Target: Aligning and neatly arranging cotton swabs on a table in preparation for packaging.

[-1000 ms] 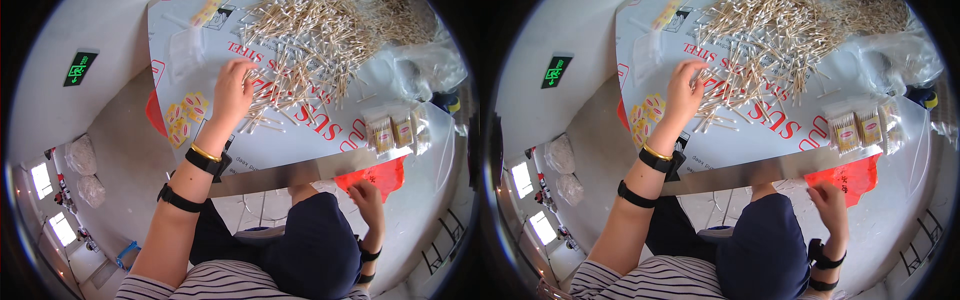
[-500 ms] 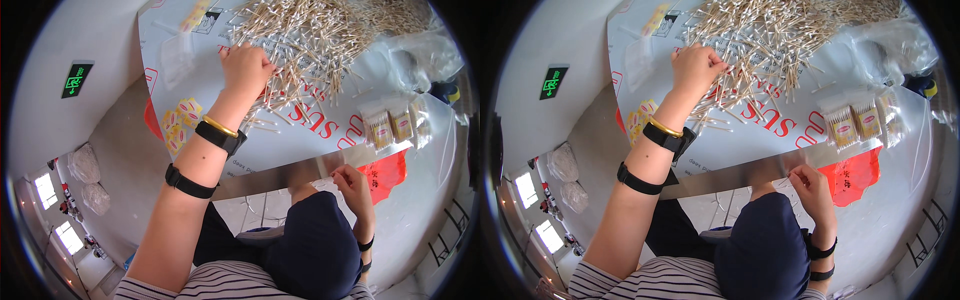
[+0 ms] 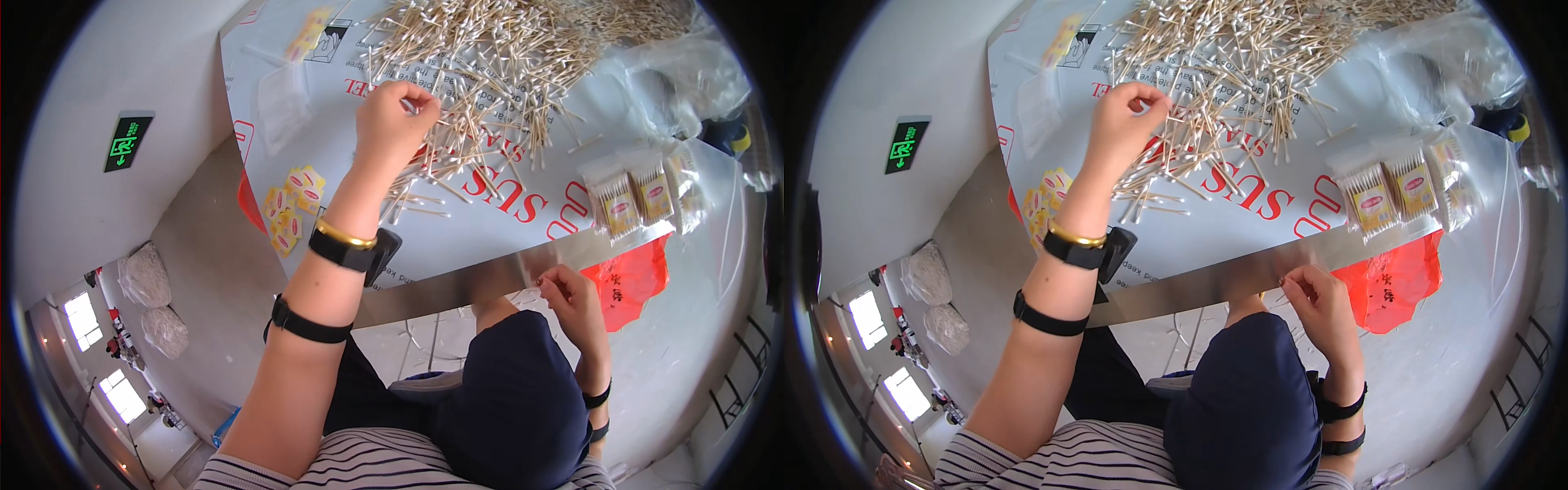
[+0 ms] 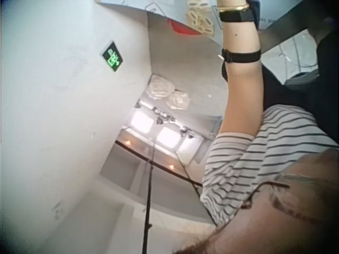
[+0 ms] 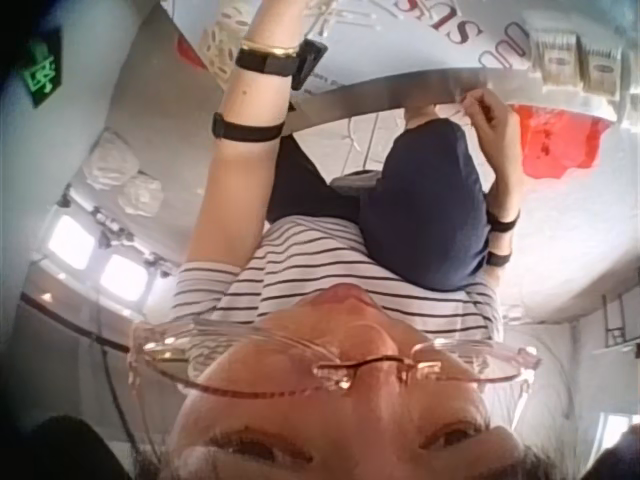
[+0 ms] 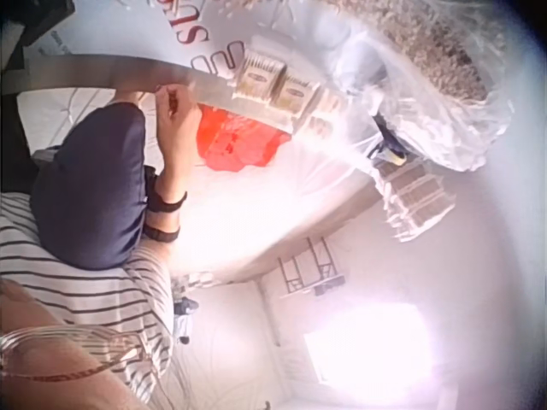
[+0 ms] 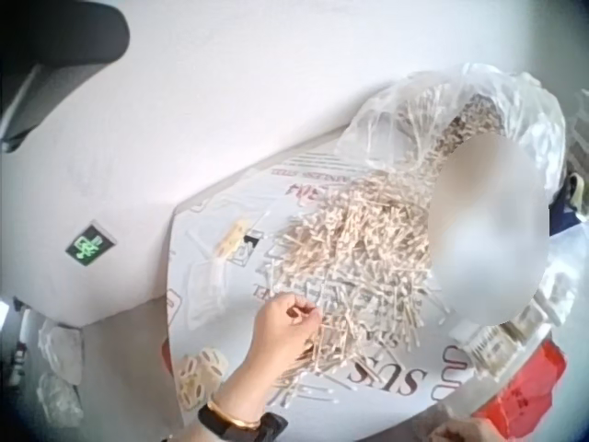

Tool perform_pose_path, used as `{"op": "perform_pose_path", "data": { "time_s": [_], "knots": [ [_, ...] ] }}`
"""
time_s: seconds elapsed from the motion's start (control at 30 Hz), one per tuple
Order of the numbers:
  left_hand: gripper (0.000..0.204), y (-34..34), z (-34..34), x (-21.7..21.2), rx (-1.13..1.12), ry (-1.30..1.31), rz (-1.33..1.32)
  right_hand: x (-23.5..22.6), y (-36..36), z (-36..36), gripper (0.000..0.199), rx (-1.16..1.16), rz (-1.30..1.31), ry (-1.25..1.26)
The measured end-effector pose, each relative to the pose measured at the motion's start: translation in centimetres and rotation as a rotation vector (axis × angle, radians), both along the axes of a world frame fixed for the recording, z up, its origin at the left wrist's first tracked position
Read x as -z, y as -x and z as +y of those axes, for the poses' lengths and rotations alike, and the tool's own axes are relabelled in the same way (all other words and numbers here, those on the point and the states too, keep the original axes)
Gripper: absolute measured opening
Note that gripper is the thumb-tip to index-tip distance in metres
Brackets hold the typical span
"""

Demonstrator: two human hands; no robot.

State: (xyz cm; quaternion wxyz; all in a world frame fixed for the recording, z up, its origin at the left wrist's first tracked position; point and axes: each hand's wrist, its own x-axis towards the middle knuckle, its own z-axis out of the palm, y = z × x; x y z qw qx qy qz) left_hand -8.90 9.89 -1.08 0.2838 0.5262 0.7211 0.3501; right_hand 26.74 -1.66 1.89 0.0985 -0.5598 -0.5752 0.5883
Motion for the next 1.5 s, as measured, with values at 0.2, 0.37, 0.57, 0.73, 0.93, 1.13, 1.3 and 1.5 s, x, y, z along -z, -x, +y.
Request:
{"op": "perform_pose_path", "data": {
  "time_s": [0.2,0.37,0.57,0.73,0.93,1.13,1.3,1.5],
  "knots": [
    [0.017,-1.9,-4.1,-4.5,0.049,0.116,-0.841,-2.5,2.8,2.1,0.016,0.043,0.142,-0.032],
    [0.013,-3.8,-7.7,-5.3,0.157,0.238,-1.041,-4.2,5.2,4.3,0.016,0.077,0.276,-0.010],
    [0.019,-6.6,-10.6,-4.4,0.349,0.463,-1.093,-3.3,6.5,4.5,0.017,0.121,0.552,-0.003],
    [0.023,-6.5,-10.7,-5.7,0.429,0.450,-0.659,-3.3,2.8,3.6,0.007,0.062,0.179,-0.164],
    [0.019,-2.0,-10.9,-4.0,0.295,0.298,-0.430,-3.6,-8.8,-0.4,0.010,-0.142,-0.795,-0.419],
    [0.034,-0.8,-8.8,-1.4,0.087,-0.061,-0.060,-3.2,-5.4,0.4,0.020,-0.128,-0.653,-0.384],
    [0.053,-2.6,-5.7,0.3,0.168,-0.245,0.214,-4.2,2.8,3.7,0.019,-0.235,-0.242,-0.206],
    [0.044,-2.1,-2.8,1.5,0.284,-0.246,0.420,-4.0,8.7,7.4,0.016,-0.321,-0.042,-0.558]
  ]
}}
